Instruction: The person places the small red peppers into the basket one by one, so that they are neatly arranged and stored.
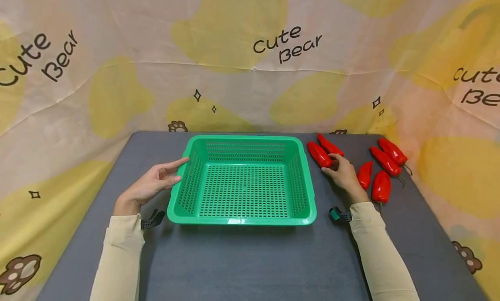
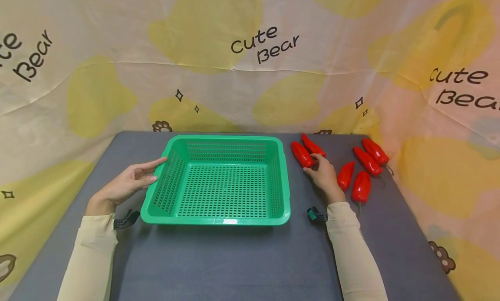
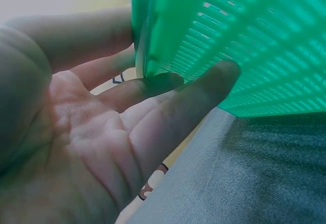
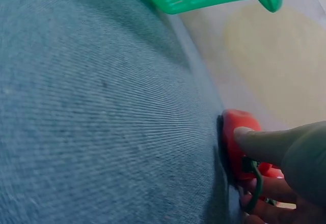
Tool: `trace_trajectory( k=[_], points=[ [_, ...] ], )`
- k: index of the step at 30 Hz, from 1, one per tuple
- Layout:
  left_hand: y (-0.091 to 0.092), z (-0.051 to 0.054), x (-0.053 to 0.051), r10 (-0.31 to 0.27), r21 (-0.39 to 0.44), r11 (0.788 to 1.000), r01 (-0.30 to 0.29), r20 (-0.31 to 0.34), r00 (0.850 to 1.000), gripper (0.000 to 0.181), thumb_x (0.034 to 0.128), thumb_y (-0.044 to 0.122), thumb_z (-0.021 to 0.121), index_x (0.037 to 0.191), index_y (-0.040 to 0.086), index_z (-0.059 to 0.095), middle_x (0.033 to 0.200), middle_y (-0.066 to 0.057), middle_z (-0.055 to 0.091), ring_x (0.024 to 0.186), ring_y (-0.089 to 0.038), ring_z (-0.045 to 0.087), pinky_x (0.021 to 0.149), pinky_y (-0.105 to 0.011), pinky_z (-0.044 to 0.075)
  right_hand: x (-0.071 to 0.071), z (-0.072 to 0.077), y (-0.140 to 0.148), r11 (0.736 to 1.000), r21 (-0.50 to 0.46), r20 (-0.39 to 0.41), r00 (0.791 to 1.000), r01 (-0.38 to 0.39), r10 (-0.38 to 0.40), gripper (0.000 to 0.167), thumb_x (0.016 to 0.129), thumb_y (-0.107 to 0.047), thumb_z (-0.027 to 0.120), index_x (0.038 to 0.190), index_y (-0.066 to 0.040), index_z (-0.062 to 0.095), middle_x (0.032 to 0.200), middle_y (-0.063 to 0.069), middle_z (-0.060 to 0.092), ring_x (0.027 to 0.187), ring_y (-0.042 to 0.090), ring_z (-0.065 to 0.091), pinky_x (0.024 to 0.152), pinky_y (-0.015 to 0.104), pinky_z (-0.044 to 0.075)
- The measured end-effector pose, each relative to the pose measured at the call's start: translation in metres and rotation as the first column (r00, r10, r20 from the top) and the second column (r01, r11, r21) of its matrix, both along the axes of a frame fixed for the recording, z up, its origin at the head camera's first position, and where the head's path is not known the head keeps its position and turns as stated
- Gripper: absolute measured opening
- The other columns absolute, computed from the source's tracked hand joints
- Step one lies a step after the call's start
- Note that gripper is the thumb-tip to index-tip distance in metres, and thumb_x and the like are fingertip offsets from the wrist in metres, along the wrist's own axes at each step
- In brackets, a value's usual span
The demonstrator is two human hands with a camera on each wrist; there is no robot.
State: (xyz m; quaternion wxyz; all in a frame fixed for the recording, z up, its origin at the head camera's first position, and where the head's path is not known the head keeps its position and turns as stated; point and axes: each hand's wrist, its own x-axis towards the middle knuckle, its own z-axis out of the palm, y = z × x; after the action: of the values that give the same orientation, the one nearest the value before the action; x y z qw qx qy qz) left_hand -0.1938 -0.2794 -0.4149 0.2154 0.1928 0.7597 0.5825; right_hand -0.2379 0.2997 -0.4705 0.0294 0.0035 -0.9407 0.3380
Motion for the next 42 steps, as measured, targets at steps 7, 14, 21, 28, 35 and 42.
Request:
trace_trajectory(
  k=[7,14,21,28,35,42],
  points=[
    [0.000,0.000,0.002,0.005,0.007,1.000,-0.005,-0.006,1.000,0.062,0.1057,0.012,0.052,0.161,0.007,0.024,0.139,-0.020,0.063,0.112,-0.013,0.071,0.090,-0.031,0.058,0.000,0.003,-0.002,0.999,-0.012,-0.065,0.997,0.035,-0.035,0.053,0.094,-0.018,0.070,0.139,0.004,0.051,0.114,0.032,0.062,0.099,0.043,0.057,0.087,0.051,0.046],
    [0.000,0.001,0.002,0.017,-0.009,1.000,-0.017,-0.015,1.000,0.062,0.1055,0.013,0.053,0.161,0.009,0.025,0.141,-0.021,0.061,0.113,-0.012,0.070,0.090,-0.031,0.058,0.000,0.010,-0.002,0.983,-0.145,-0.185,0.973,0.115,-0.141,0.046,0.092,-0.011,0.073,0.132,0.005,0.058,0.117,0.030,0.067,0.096,0.037,0.066,0.079,0.014,0.044],
    [-0.002,0.001,0.002,0.026,-0.042,0.999,-0.027,-0.032,0.999,0.062,0.1055,0.015,0.053,0.161,0.011,0.027,0.145,-0.021,0.057,0.114,-0.007,0.068,0.091,-0.029,0.057,0.001,0.018,-0.004,0.906,-0.402,-0.160,0.965,0.129,-0.209,0.044,0.092,-0.011,0.074,0.131,0.003,0.061,0.116,0.013,0.068,0.087,-0.008,0.058,0.079,0.002,0.045],
    [-0.001,0.001,0.002,0.022,-0.018,1.000,-0.023,-0.030,0.999,0.061,0.1055,0.012,0.052,0.161,0.008,0.027,0.143,-0.025,0.057,0.113,-0.011,0.070,0.090,-0.031,0.058,0.001,0.026,-0.004,0.801,-0.581,-0.075,0.971,0.144,-0.229,0.049,0.096,-0.016,0.069,0.139,0.004,0.057,0.102,-0.025,0.058,0.090,-0.007,0.059,0.077,0.006,0.049],
    [-0.001,-0.001,0.001,0.032,-0.052,0.998,-0.035,-0.042,0.999,0.060,0.1057,0.016,0.053,0.161,0.013,0.029,0.148,-0.025,0.053,0.119,-0.005,0.066,0.093,-0.027,0.055,0.002,0.030,-0.005,0.648,-0.760,-0.128,0.968,0.042,-0.214,0.018,0.099,-0.009,0.063,0.116,-0.007,0.061,0.102,-0.016,0.064,0.087,-0.001,0.064,0.077,0.013,0.055],
    [-0.001,-0.001,0.002,0.025,-0.058,0.998,-0.028,-0.046,0.999,0.061,0.1058,0.017,0.053,0.161,0.013,0.028,0.151,-0.025,0.049,0.119,-0.005,0.065,0.093,-0.029,0.056,0.008,0.030,-0.004,0.471,-0.878,-0.159,0.981,-0.090,-0.109,0.010,0.106,-0.022,0.049,0.108,-0.017,0.041,0.102,-0.012,0.076,0.089,0.003,0.073,0.080,0.021,0.059]
  ],
)
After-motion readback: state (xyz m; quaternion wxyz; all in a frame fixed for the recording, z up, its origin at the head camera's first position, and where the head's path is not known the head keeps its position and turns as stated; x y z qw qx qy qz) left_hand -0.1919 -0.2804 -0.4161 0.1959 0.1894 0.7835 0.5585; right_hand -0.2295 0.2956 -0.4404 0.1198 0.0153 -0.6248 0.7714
